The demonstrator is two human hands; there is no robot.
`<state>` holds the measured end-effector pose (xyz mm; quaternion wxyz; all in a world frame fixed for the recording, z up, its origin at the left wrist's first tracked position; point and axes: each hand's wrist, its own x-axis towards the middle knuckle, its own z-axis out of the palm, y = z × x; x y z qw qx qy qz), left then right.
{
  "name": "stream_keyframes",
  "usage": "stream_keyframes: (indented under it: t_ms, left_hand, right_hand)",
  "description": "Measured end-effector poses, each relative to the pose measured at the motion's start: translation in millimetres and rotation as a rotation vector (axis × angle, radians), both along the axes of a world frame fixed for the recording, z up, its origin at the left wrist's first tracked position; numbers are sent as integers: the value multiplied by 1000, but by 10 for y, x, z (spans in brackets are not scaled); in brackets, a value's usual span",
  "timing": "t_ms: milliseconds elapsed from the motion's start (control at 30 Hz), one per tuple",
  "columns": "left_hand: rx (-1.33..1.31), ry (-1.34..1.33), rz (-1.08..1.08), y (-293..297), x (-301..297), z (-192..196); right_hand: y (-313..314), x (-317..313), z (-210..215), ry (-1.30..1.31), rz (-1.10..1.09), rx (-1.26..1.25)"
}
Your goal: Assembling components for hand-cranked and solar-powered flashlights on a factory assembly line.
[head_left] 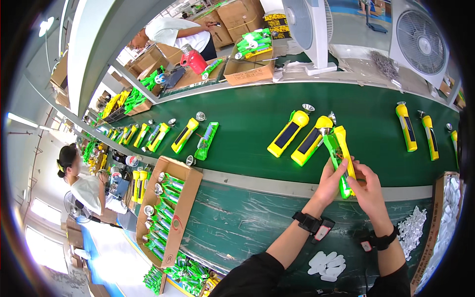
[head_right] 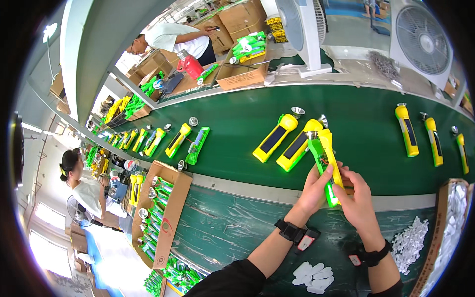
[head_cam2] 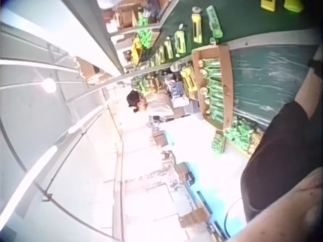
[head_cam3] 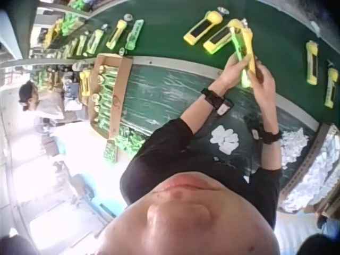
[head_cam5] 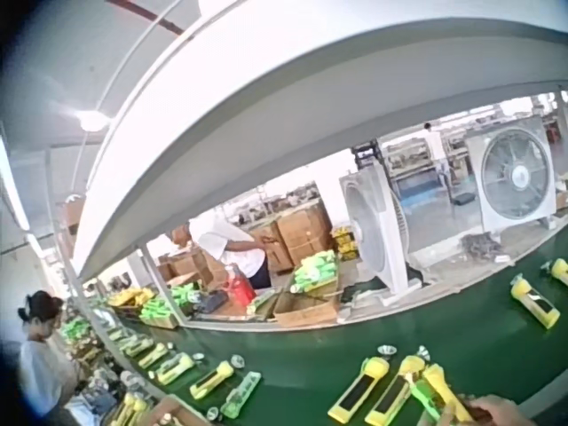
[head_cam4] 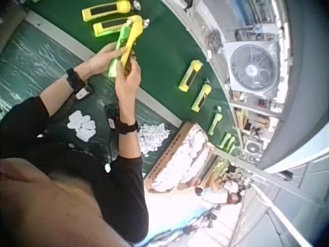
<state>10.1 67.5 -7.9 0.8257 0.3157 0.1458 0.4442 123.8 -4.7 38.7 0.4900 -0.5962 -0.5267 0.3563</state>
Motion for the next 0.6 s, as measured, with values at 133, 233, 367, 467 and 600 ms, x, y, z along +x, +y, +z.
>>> stream_keyframes:
  t_ms: [133, 233, 367, 467, 600]
  left_hand:
    - [-47, 27, -22, 18, -49, 56]
    - [-129, -56, 42, 47, -102, 78]
    - [-139, -110, 42, 75, -91, 30]
    - [-130, -69, 44, 83, -72, 17]
    - [-114, -59, 27, 72, -69, 59]
  right_hand:
    - [-131, -54, 250, -249, -77, 135]
    - [-391, 19, 468, -445, 10, 107]
    - [-800, 11, 537, -774, 516, 89]
    - [-974, -209, 431, -773, 850, 156]
    - [-1125, -448, 292, -849, 932, 198]
